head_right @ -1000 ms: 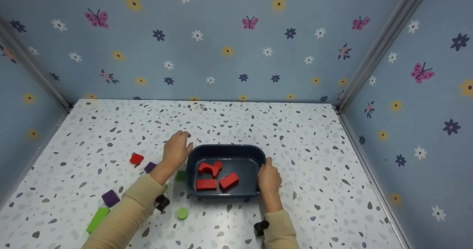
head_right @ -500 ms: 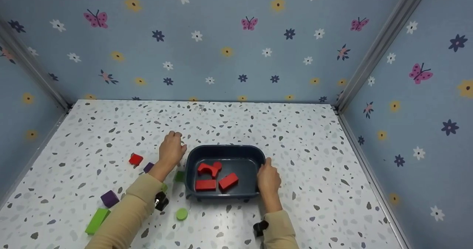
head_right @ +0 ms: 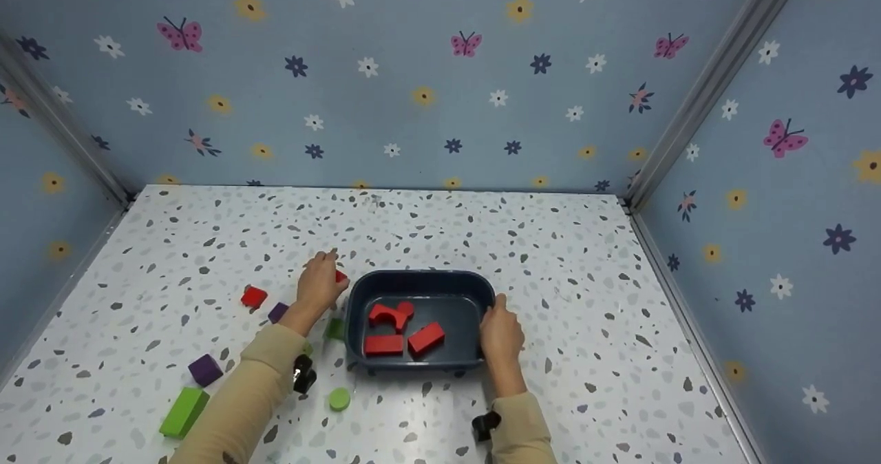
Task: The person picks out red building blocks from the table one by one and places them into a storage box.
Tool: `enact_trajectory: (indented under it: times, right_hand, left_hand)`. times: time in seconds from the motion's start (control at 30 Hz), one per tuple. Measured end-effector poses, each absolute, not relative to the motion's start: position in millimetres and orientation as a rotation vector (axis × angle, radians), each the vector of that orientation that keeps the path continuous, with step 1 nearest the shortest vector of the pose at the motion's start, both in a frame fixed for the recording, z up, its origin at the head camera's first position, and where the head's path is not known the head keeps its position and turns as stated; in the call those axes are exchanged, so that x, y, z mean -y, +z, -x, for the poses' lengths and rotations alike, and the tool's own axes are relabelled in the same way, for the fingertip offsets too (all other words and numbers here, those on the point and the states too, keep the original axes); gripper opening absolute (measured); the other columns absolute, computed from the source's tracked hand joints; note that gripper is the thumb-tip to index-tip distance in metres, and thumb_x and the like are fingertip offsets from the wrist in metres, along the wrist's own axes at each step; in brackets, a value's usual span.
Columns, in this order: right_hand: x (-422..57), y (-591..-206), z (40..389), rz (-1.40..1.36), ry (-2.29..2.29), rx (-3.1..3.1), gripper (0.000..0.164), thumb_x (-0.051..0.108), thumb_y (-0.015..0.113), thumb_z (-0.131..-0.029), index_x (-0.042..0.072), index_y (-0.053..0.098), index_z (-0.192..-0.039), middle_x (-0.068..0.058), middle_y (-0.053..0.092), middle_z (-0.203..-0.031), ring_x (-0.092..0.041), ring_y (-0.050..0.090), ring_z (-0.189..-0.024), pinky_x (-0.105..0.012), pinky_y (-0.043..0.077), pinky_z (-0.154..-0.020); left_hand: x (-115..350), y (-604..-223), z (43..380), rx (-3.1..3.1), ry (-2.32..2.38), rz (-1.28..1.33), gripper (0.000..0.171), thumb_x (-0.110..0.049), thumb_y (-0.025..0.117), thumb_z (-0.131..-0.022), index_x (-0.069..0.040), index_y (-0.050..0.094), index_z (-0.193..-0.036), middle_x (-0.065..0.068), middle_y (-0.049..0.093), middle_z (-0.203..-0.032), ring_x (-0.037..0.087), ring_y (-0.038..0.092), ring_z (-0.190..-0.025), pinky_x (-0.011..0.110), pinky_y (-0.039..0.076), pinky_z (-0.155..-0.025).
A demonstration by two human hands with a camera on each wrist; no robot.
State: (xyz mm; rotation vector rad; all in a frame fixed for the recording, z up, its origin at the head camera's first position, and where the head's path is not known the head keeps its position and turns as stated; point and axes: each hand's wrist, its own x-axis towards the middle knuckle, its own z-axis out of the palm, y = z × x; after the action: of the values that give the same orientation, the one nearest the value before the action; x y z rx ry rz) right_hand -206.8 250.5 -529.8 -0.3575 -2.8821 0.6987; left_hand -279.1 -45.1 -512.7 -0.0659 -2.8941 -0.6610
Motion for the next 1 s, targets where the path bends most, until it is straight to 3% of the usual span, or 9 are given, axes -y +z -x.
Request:
enact_trajectory:
  times: [0.3, 0.53, 0.87, 1.0]
  right_hand:
    - [-251, -531, 205, 0.322, 0.679, 2.850, 0.015, 0.012, 0.047, -0.090, -0.001, 0.047, -0.098, -0.026, 0.058, -0.077, -0.040, 0.058, -0.065, -0.049, 0.041, -0.049]
    - [-250, -531, 204, 0.294, 0.684, 2.836, 0.011, 0.010, 0.048, -0.090, -0.001, 0.046, -0.092, -0.024, 0.057, -0.069, -0.037, 0.057, -0.057, -0.046, 0.039, -0.043]
    - [-250, -532, 206, 0.341, 0.692, 2.864, 0.013, 0.012, 0.048, -0.090, 0.000, 0.046, -0.094, -0.025, 0.058, -0.075, -0.039, 0.057, -0.062, -0.048, 0.040, -0.047]
    - [-249, -531, 206, 0.342, 0.697, 2.855, 0.013, 0.013, 0.048, -0.090, 0.001, 0.046, -0.094, -0.024, 0.058, -0.075, -0.038, 0.057, -0.062, -0.048, 0.041, -0.048]
  left_hand:
    - [49, -528, 278, 2.919, -0.666, 0.079, 0.027, -0.010, 0.072, -0.072, 0.005, 0.057, -0.089, 0.021, 0.050, -0.094, 0.037, 0.052, -0.088, 0.046, 0.043, -0.076]
    - [49, -533, 278, 2.978, -0.665, -0.013, 0.042, -0.011, 0.072, -0.072, 0.009, 0.054, -0.104, 0.025, 0.048, -0.102, 0.038, 0.051, -0.093, 0.047, 0.045, -0.076]
    - [48, -532, 281, 3.113, -0.646, -0.058, 0.053, -0.014, 0.068, -0.077, 0.006, 0.047, -0.122, 0.023, 0.047, -0.114, 0.038, 0.047, -0.105, 0.048, 0.041, -0.084]
    - [47, -530, 281, 3.134, -0.617, -0.041, 0.050, -0.014, 0.066, -0.079, 0.005, 0.048, -0.121, 0.023, 0.048, -0.114, 0.037, 0.046, -0.106, 0.048, 0.040, -0.086]
